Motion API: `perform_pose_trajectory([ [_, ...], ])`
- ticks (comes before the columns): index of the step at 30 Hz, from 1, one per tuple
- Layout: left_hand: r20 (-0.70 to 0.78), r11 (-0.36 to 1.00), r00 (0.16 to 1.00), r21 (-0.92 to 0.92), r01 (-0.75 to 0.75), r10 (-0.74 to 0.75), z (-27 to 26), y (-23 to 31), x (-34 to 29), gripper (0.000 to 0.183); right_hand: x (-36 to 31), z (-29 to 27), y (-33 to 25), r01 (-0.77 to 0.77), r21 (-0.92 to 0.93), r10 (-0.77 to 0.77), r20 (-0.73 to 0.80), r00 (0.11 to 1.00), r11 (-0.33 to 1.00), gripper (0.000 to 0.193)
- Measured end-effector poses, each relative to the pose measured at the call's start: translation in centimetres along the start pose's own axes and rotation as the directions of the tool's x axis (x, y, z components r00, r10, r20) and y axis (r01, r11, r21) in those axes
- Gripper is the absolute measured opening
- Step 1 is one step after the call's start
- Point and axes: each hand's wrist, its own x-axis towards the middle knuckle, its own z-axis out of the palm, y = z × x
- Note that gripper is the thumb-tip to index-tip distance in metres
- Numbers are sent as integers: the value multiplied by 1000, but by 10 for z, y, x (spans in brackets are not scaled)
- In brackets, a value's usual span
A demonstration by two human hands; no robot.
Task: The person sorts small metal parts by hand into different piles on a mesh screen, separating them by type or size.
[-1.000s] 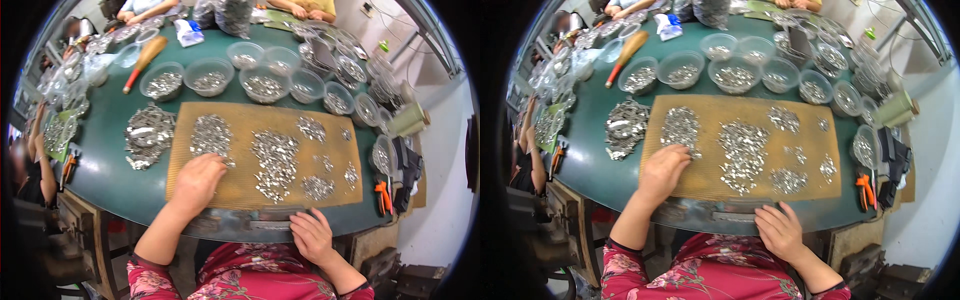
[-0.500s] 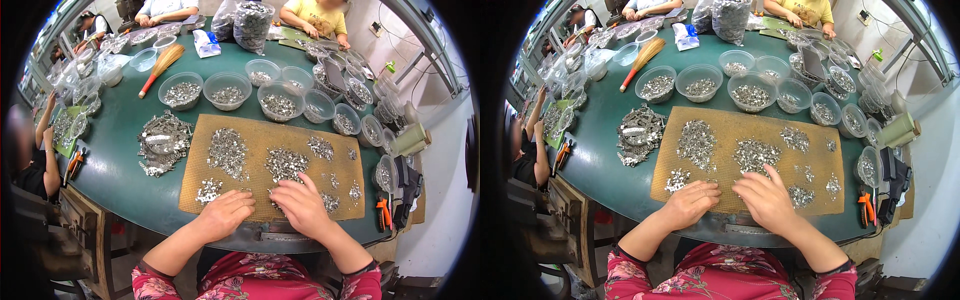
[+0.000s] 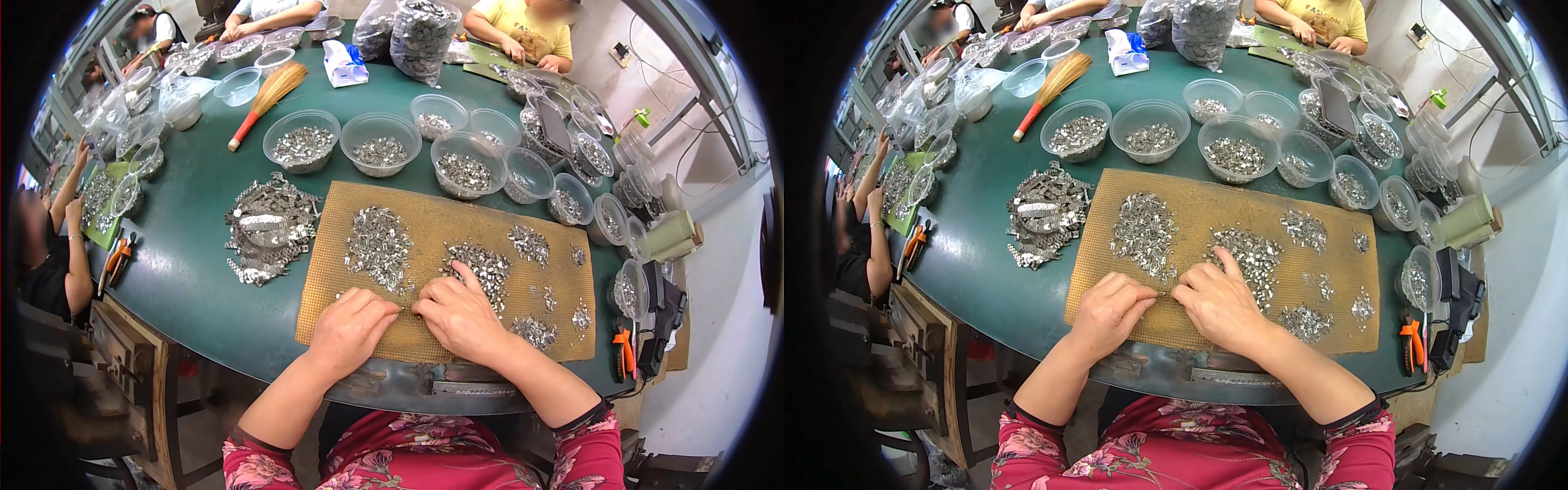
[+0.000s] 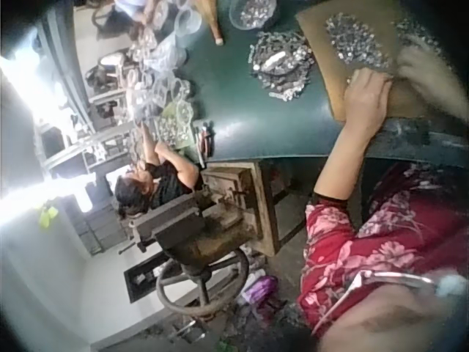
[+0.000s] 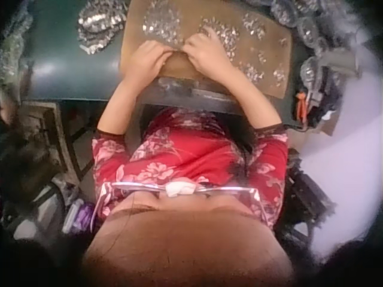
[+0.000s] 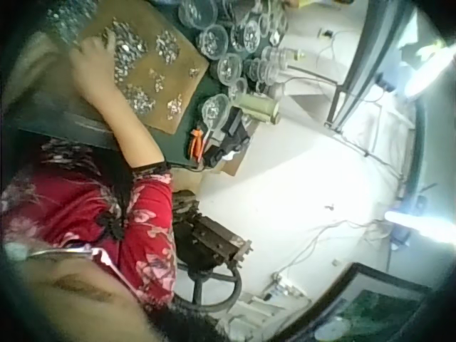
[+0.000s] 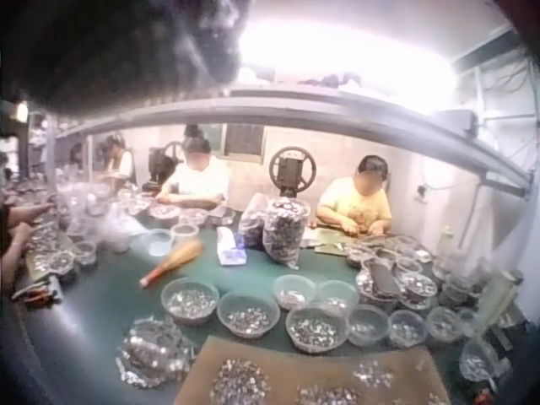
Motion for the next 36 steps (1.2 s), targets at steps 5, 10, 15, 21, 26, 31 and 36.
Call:
perform_pose_trajectory([
  [5, 12, 999, 1000, 36, 6, -6, 3, 2, 1, 13, -10, 1, 7, 12, 85, -5, -84, 996, 996, 13],
  [10, 23, 994, 1000, 110, -4, 1, 10, 3, 3, 14, -8, -4, -3, -23, 21, 24, -29, 999, 1000, 17],
  [15, 57, 983, 998, 184, -19, 8, 13, 4, 5, 16, -1, 1, -9, -29, -95, 26, -36, 999, 995, 19],
  [21, 134, 963, 991, 262, -60, 25, 17, 3, 7, 16, 2, 11, 6, 89, -153, -109, -127, 986, 984, 17],
  [26, 144, 958, 989, 278, -69, 30, 20, 1, 6, 14, 7, 14, 10, 80, -142, -104, -166, 981, 987, 17],
  [31, 137, 970, 991, 242, -41, 7, 21, 1, 7, 14, 6, 18, 11, 41, -222, -86, -199, 976, 974, 16],
  [36, 147, 983, 989, 183, -32, 4, 17, 0, 8, 13, 7, 10, 14, 37, -193, -64, -136, 989, 981, 14],
])
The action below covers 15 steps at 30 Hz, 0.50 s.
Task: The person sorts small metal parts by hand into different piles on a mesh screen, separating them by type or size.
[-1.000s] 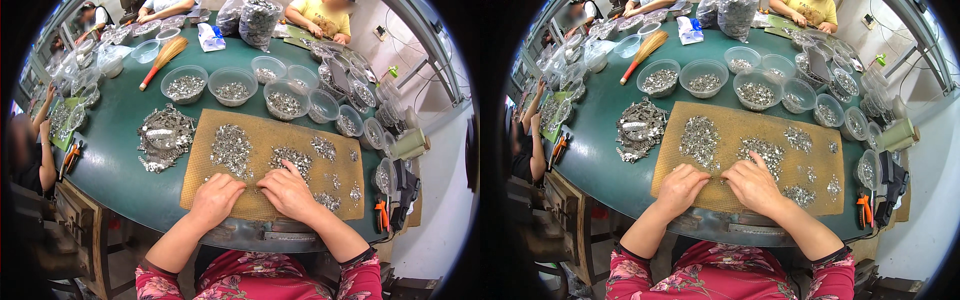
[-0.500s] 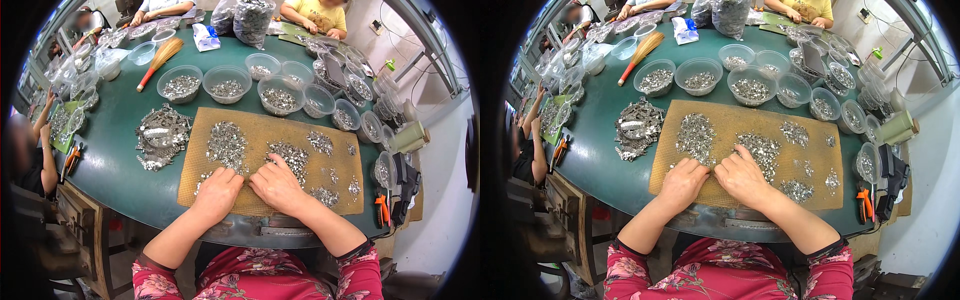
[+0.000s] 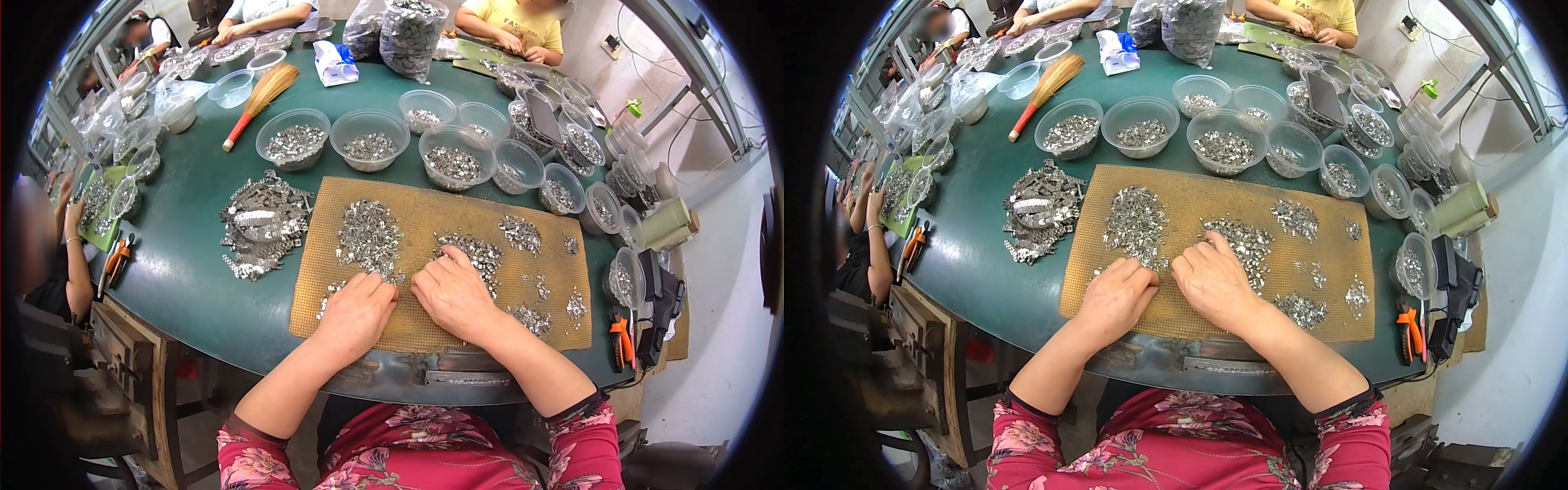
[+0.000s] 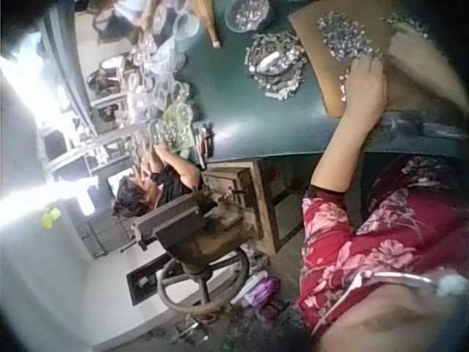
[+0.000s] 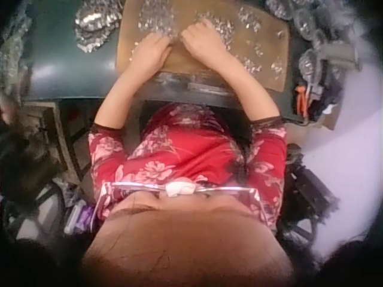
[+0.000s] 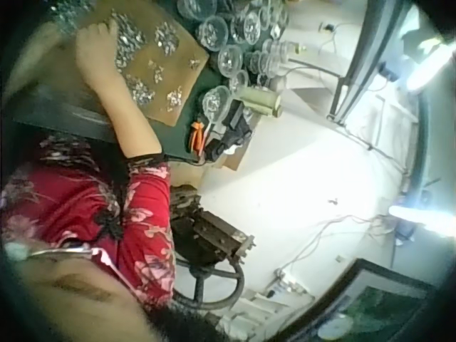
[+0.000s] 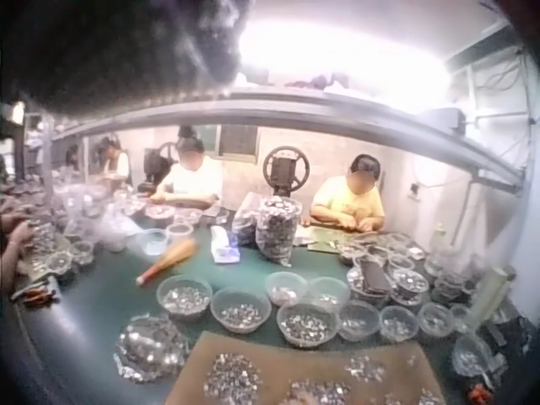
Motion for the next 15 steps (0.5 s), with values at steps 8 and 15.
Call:
perform_pose_trajectory([
  [8, 5, 999, 1000, -32, 11, -11, -3, 2, 1, 11, 1, -10, -2, -87, 105, 74, 119, 990, 991, 13],
  [15, -80, 990, 996, -139, 32, -43, -6, 1, -2, 14, 0, -19, 0, -199, 313, 159, 149, 976, 929, 10],
])
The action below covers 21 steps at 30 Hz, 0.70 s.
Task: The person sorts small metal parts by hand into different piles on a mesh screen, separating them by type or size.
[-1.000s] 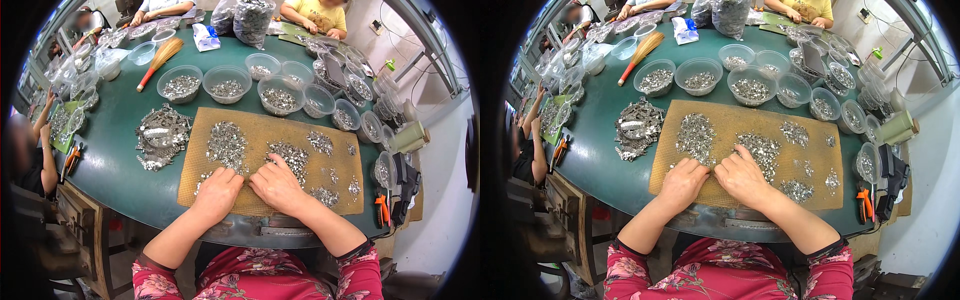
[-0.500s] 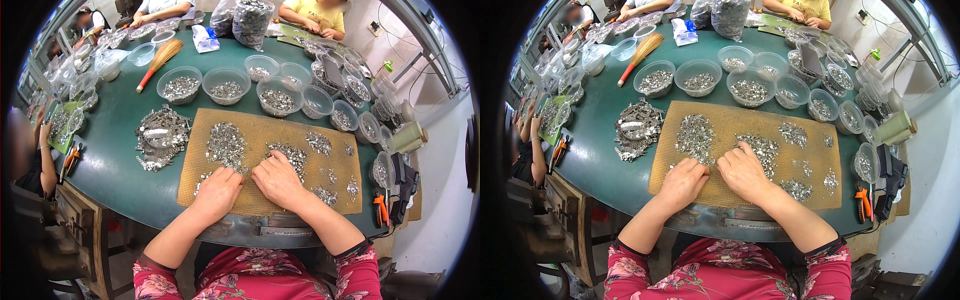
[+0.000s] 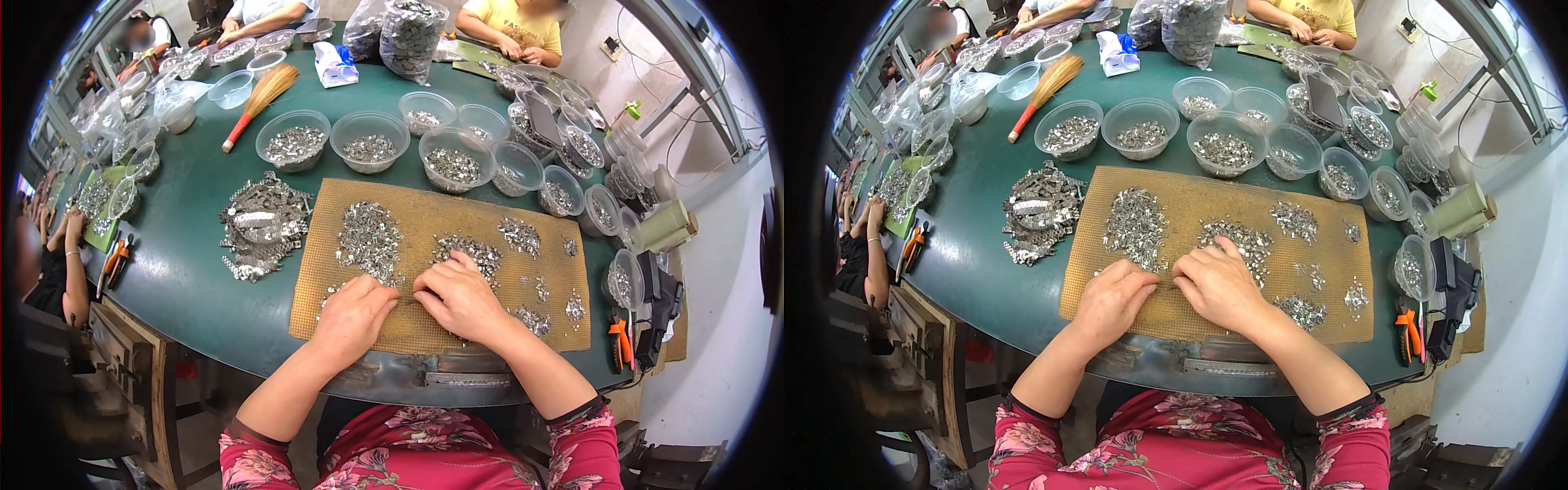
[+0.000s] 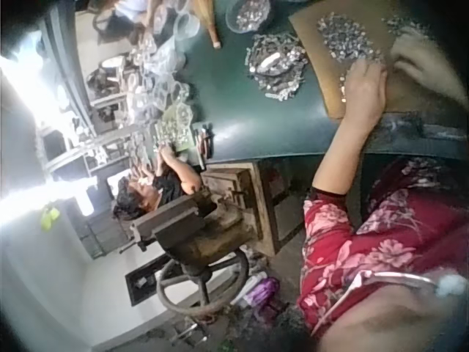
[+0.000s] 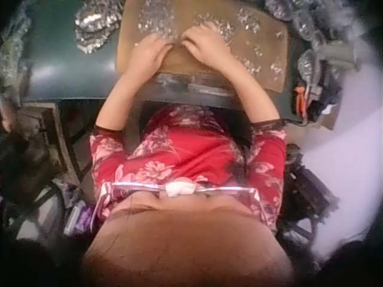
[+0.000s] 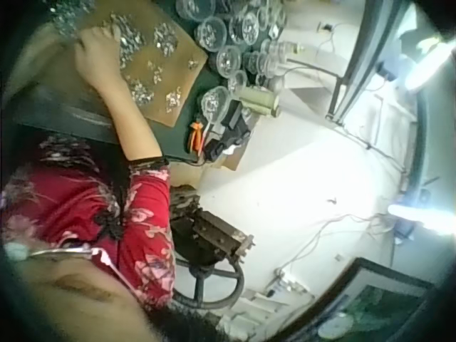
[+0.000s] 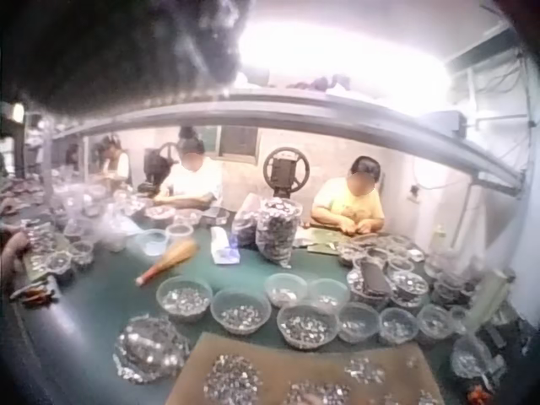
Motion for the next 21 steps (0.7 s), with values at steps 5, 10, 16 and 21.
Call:
perform_pose_trajectory([
  [5, 30, 979, 997, -189, 73, -68, -4, 11, 1, 18, -12, -11, -13, -80, 246, 95, -50, 994, 966, 11],
  [10, 126, 931, 984, -325, 164, -129, -3, 22, 2, 16, -24, -18, -21, -93, 342, 137, -107, 985, 935, 10],
  [16, 105, 927, 985, -337, 163, -135, -10, 21, -5, 13, -67, -41, -15, -161, 218, 176, -51, 983, 962, 10],
  [21, 125, 940, 982, -296, 171, -140, -15, 29, -17, 25, -119, -54, -21, -134, 190, 135, 7, 991, 973, 13],
])
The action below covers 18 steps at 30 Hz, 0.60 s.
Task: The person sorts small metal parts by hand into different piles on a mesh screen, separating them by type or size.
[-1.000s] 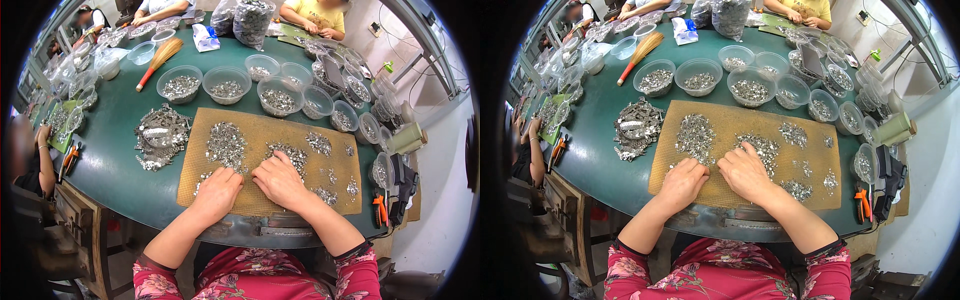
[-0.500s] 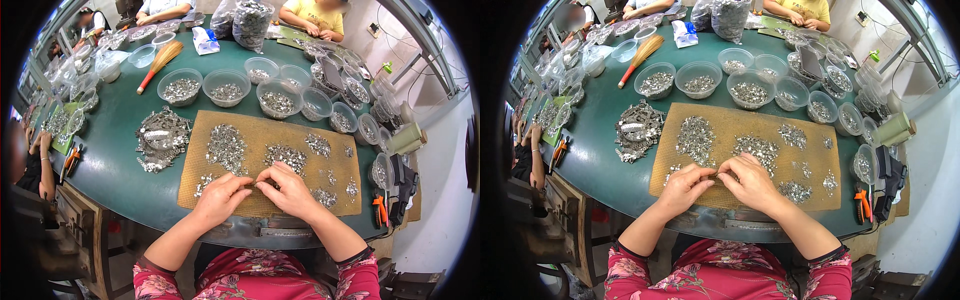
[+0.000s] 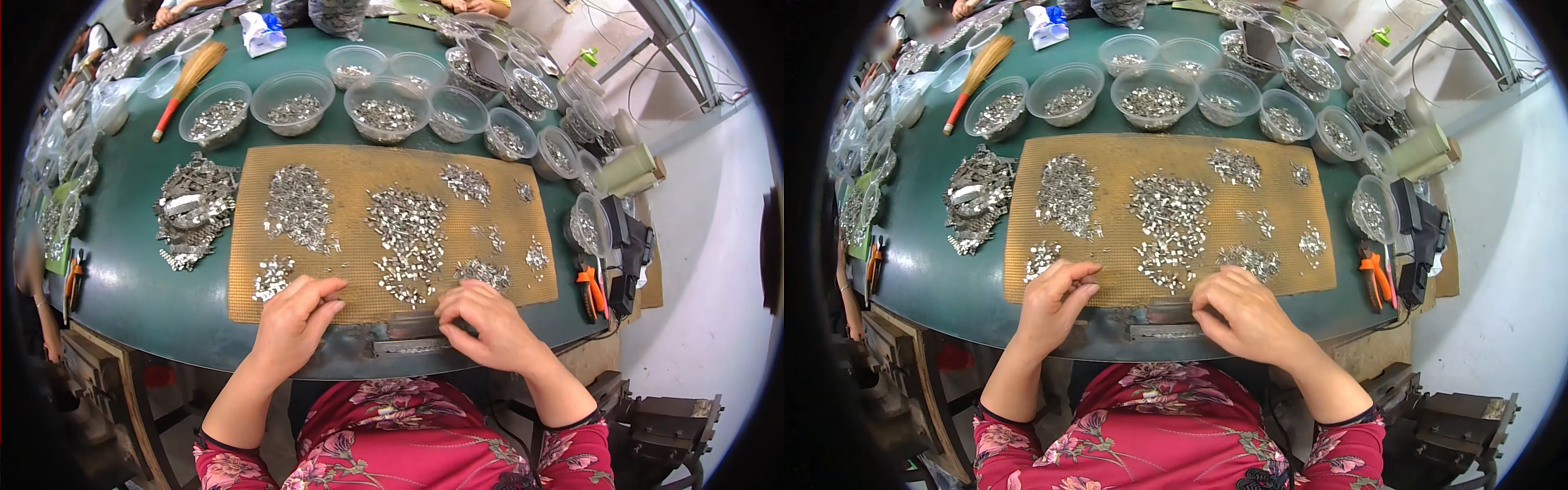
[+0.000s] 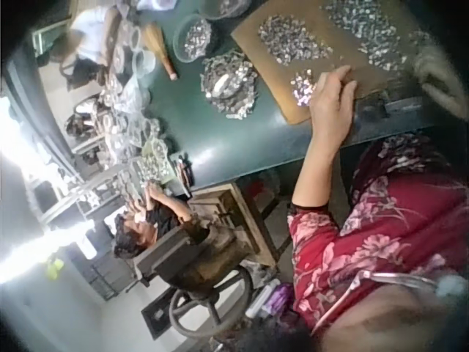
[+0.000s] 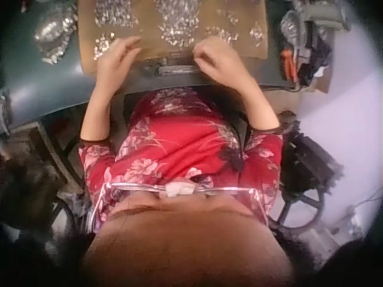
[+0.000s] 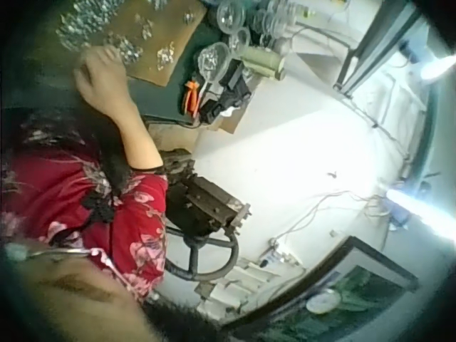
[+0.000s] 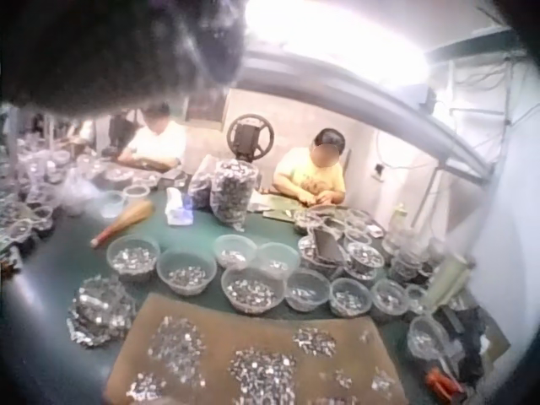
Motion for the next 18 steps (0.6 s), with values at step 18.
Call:
perform_pose_trajectory([
  [18, 54, 995, 995, -68, -75, 79, 32, 24, -11, 15, -36, 22, -12, -65, -109, 59, -65, 996, 992, 17],
])
